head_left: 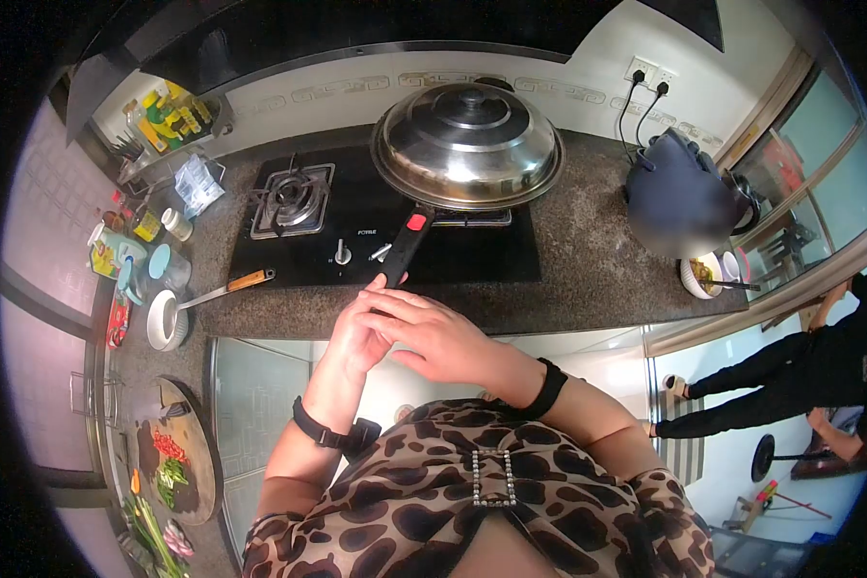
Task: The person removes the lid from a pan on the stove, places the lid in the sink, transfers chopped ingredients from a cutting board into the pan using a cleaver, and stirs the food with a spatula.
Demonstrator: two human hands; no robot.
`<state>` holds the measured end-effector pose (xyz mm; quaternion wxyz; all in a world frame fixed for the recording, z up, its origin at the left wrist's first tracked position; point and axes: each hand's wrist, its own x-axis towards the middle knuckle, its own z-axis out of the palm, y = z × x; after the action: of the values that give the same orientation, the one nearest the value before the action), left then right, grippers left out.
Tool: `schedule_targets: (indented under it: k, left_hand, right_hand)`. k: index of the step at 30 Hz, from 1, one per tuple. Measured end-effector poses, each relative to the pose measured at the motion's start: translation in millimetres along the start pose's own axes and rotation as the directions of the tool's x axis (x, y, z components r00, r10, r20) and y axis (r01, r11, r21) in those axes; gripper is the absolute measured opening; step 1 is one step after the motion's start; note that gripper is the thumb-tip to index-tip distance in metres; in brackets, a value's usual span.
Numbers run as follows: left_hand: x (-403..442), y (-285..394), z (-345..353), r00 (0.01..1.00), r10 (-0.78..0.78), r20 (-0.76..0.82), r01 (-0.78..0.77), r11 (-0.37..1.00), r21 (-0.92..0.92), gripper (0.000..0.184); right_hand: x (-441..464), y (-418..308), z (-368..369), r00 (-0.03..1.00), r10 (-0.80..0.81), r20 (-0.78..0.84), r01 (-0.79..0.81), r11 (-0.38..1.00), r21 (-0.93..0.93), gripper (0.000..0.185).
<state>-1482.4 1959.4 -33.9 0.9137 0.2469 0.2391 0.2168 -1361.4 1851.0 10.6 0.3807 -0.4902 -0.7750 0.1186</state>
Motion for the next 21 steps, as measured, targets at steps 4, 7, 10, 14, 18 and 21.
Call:
schedule_targets:
  k: [4, 7, 10, 14, 18, 21]
  left_hand:
    - [1.6, -0.3, -0.8, 1.0, 0.009, -0.016, -0.009, 1.0, -0.015, 0.032]
    - [1.0, -0.8, -1.1, 1.0, 0.01, -0.009, -0.01, 1.0, -0.017, 0.032]
    - [-0.2, -0.1, 0.6, 1.0, 0.003, -0.014, -0.003, 1.0, -0.012, 0.033]
    - [-0.4, 0.4, 0.8, 1.0, -0.005, -0.027, 0.005, 1.0, 0.002, 0.033]
    - [-0.7, 0.0, 2.4, 1.0, 0.008, -0.028, -0.008, 1.0, 0.0, 0.034]
    - [-0.8, 0.1, 2.9, 1.0, 0.007, -0.03, -0.007, 1.0, -0.008, 0.033]
  right_hand:
    - [-0.1, 0.7, 1.1, 1.0, 0.005, 0.001, -0.005, 1.0, 0.009, 0.061]
    - [-0.1, 0.9, 0.8, 1.0, 0.003, 0.004, -0.003, 1.0, 0.009, 0.062]
    - [-0.2, 1.9, 0.8, 1.0, -0.007, 0.004, 0.007, 1.0, -0.006, 0.062]
    - [-0.2, 2.4, 1.1, 1.0, 0.003, 0.02, -0.003, 1.0, -0.014, 0.062]
    - [-0.2, 1.9, 0.9, 1.0, 0.001, 0.017, 0.0, 1.0, -0.017, 0.062]
    - [-0.1, 2.0, 0.6, 1.0, 0.0, 0.021, 0.0, 1.0, -0.018, 0.063]
